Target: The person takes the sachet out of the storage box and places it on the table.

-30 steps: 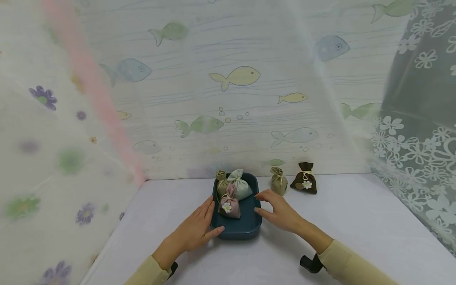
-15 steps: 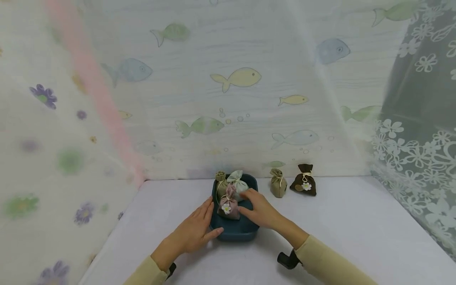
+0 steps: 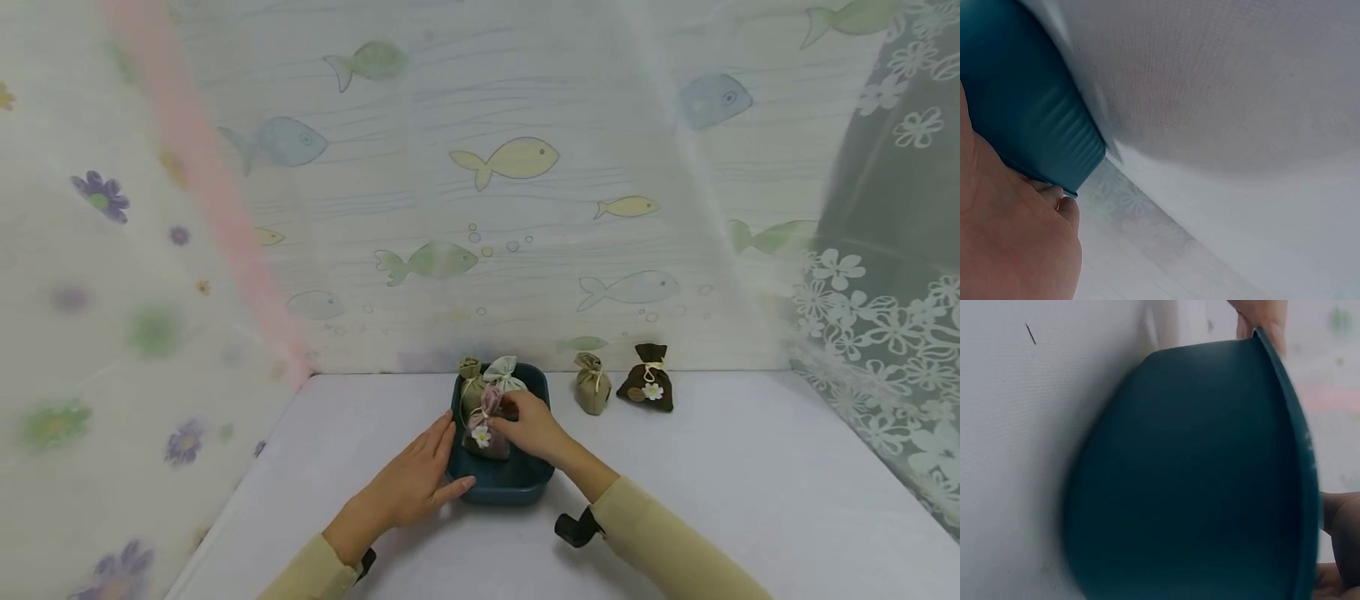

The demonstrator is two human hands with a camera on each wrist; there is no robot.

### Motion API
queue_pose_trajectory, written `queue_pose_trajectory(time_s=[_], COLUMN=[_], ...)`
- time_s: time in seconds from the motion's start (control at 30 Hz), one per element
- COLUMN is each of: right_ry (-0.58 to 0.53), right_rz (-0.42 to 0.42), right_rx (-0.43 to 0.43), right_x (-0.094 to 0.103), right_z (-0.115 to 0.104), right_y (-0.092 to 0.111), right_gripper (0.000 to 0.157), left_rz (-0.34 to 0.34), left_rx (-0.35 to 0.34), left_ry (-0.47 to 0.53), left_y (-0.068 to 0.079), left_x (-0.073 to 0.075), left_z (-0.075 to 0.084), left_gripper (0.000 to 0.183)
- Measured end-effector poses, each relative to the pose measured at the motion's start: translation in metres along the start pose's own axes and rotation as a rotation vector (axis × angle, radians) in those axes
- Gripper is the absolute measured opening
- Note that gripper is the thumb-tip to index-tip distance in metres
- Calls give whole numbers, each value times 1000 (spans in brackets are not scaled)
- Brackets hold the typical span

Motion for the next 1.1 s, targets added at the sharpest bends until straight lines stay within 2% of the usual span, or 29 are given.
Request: queue_pose_trajectory(time_s=[0.27, 0.4, 0.57, 1.1], right_ry=[74, 89, 110, 89], right_rz=[-2, 13, 22, 57], right_rx=[-13, 11, 49, 112], right_x=[-10, -12, -13, -13], right_z=[5, 4, 1, 0], right_y=[-2, 0, -1, 1], right_gripper=[16, 13, 13, 7], left_rz=[0, -12, -11, 2], left_rx=[6, 14, 20, 17], left_ry=[-3, -12, -27, -29], left_y=[-3, -3, -1, -1], left_x=[-4, -6, -1, -3], left_z=[1, 1, 2, -1], left_gripper=[97, 99, 98, 99])
Point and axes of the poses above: each hand's wrist, its own y-axis away from the middle knuckle, its own x-axis out of the back of the hand, z = x × y, the point moved 3 cm from there along -y, towards the middle knuckle, and after that the axes turned 8 degrees about y, right-handed, at the moved point
